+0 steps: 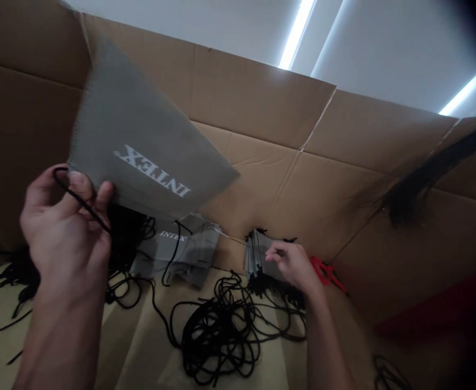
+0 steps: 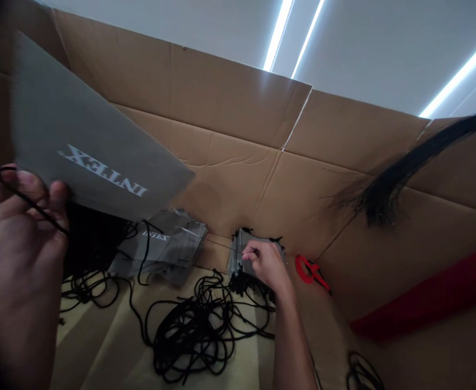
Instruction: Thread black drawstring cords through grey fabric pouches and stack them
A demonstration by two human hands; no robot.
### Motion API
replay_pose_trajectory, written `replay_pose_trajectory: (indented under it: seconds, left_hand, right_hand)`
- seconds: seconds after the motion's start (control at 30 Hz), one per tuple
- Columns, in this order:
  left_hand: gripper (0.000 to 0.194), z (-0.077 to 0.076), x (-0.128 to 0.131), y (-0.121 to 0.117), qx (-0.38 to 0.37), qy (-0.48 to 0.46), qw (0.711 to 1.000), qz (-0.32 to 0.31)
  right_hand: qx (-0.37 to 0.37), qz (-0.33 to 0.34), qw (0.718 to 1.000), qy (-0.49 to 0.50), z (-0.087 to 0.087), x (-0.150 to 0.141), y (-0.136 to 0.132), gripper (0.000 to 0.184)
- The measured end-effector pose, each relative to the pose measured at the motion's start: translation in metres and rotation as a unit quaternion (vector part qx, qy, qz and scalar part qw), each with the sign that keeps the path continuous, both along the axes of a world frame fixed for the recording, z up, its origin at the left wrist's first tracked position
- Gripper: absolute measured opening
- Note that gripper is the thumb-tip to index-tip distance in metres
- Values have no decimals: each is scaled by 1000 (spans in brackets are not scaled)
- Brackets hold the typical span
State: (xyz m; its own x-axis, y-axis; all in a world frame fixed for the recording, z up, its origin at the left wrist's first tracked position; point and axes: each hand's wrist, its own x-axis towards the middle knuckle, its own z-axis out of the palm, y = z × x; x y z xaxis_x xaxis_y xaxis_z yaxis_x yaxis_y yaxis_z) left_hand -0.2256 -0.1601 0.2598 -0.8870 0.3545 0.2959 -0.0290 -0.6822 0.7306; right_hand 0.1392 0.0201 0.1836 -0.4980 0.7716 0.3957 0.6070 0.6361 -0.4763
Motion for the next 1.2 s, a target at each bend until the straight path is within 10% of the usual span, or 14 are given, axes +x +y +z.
replay_pose_trajectory:
  seconds: [0.13, 0.47, 1.2]
  left_hand:
    - [31, 5, 34, 16, 67, 2, 998, 14]
    - [20, -6, 77, 25, -65, 230, 941, -240]
    - [29, -8, 94, 17, -50, 284, 895, -340]
  right_hand:
    - [59, -4, 997, 42, 24, 13, -18, 20]
    - [231, -42, 967, 96, 46, 4, -50, 20]
    - [220, -78, 964, 130, 50, -6, -63, 16]
